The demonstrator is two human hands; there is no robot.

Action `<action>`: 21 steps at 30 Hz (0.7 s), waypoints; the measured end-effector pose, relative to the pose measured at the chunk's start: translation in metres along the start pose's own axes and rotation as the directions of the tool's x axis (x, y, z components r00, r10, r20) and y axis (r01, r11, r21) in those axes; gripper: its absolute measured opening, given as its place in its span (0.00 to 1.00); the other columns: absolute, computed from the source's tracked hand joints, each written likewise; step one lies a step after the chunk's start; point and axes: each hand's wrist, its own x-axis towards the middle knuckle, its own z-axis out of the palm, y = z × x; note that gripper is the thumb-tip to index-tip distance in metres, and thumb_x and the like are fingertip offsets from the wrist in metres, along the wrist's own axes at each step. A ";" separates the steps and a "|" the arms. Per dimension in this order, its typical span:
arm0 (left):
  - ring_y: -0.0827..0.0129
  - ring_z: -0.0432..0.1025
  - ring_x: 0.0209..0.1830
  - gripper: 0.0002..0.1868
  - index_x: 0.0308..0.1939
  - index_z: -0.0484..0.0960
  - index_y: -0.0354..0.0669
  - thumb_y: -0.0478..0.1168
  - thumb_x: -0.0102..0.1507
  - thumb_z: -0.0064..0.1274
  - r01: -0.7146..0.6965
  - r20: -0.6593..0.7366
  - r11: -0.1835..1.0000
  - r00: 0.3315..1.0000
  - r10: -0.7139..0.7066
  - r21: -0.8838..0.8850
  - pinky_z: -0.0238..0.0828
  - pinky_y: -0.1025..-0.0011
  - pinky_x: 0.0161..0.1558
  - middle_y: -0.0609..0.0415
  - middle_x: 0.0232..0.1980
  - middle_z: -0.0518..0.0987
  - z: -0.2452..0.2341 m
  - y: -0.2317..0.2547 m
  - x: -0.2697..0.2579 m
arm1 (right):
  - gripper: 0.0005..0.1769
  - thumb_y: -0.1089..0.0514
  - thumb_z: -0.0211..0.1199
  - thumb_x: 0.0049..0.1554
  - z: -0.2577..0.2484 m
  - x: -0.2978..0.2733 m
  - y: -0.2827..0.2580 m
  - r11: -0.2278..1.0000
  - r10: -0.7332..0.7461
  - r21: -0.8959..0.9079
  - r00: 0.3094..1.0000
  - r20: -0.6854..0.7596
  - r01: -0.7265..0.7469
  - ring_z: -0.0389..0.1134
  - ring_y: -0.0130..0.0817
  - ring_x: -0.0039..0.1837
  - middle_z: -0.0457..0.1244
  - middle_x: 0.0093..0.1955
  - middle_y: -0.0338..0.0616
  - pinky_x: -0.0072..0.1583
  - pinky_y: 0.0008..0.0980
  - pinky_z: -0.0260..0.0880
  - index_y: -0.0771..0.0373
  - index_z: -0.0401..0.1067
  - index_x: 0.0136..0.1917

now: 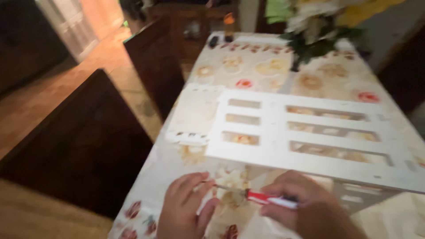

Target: The person uses a screwdriver to tighten screws into a white slatted furniture panel on a dining table. They repeatedly insert and turn the screwdriver at multiple screw locations, securing the panel to an underlying frame.

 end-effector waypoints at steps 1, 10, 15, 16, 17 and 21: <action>0.52 0.74 0.54 0.18 0.51 0.82 0.40 0.38 0.57 0.62 -0.070 0.014 0.997 0.997 0.070 -0.034 0.69 0.59 0.56 0.48 0.52 0.80 0.007 0.009 0.015 | 0.15 0.51 0.81 0.45 -0.030 -0.004 0.002 0.977 0.209 -0.050 0.977 0.046 -0.207 0.70 0.27 0.53 0.69 0.50 0.30 0.54 0.26 0.73 0.53 0.86 0.47; 0.56 0.76 0.45 0.13 0.52 0.83 0.39 0.34 0.63 0.58 -0.083 0.138 0.943 0.981 0.134 -0.321 0.72 0.62 0.47 0.51 0.43 0.81 0.097 0.120 0.100 | 0.23 0.68 0.65 0.55 -0.161 -0.054 -0.003 0.871 0.045 0.399 0.762 -0.646 0.288 0.70 0.29 0.39 0.69 0.48 0.49 0.38 0.27 0.72 0.69 0.64 0.62; 0.52 0.78 0.42 0.10 0.47 0.85 0.41 0.40 0.64 0.59 0.011 0.279 0.873 0.949 0.145 -0.488 0.74 0.62 0.43 0.48 0.41 0.84 0.141 0.164 0.139 | 0.21 0.64 0.59 0.63 -0.191 -0.055 -0.030 0.917 -0.056 0.258 0.737 -0.673 0.305 0.63 0.26 0.35 0.69 0.48 0.43 0.33 0.26 0.68 0.64 0.66 0.70; 0.53 0.79 0.41 0.11 0.47 0.85 0.41 0.41 0.64 0.60 0.025 0.263 0.864 0.957 0.125 -0.503 0.75 0.63 0.42 0.47 0.41 0.85 0.148 0.168 0.146 | 0.21 0.64 0.58 0.64 -0.193 -0.052 -0.033 0.892 -0.120 0.253 0.737 -0.665 0.374 0.63 0.23 0.38 0.67 0.48 0.41 0.37 0.24 0.67 0.65 0.65 0.71; 0.53 0.80 0.40 0.11 0.47 0.86 0.41 0.42 0.63 0.60 0.040 0.248 0.854 0.963 0.105 -0.518 0.76 0.64 0.41 0.46 0.40 0.85 0.155 0.170 0.153 | 0.21 0.63 0.57 0.65 -0.195 -0.048 -0.033 0.863 -0.185 0.249 0.732 -0.655 0.440 0.62 0.20 0.42 0.65 0.48 0.38 0.41 0.21 0.66 0.66 0.64 0.71; 0.57 0.81 0.31 0.14 0.48 0.86 0.42 0.43 0.61 0.59 0.387 0.468 0.768 0.874 -0.130 -0.510 0.77 0.67 0.36 0.48 0.38 0.86 0.167 0.171 0.158 | 0.22 0.61 0.57 0.66 -0.202 -0.039 -0.026 0.821 -0.148 0.351 0.762 -0.630 0.450 0.57 0.16 0.42 0.60 0.45 0.32 0.42 0.19 0.60 0.64 0.62 0.72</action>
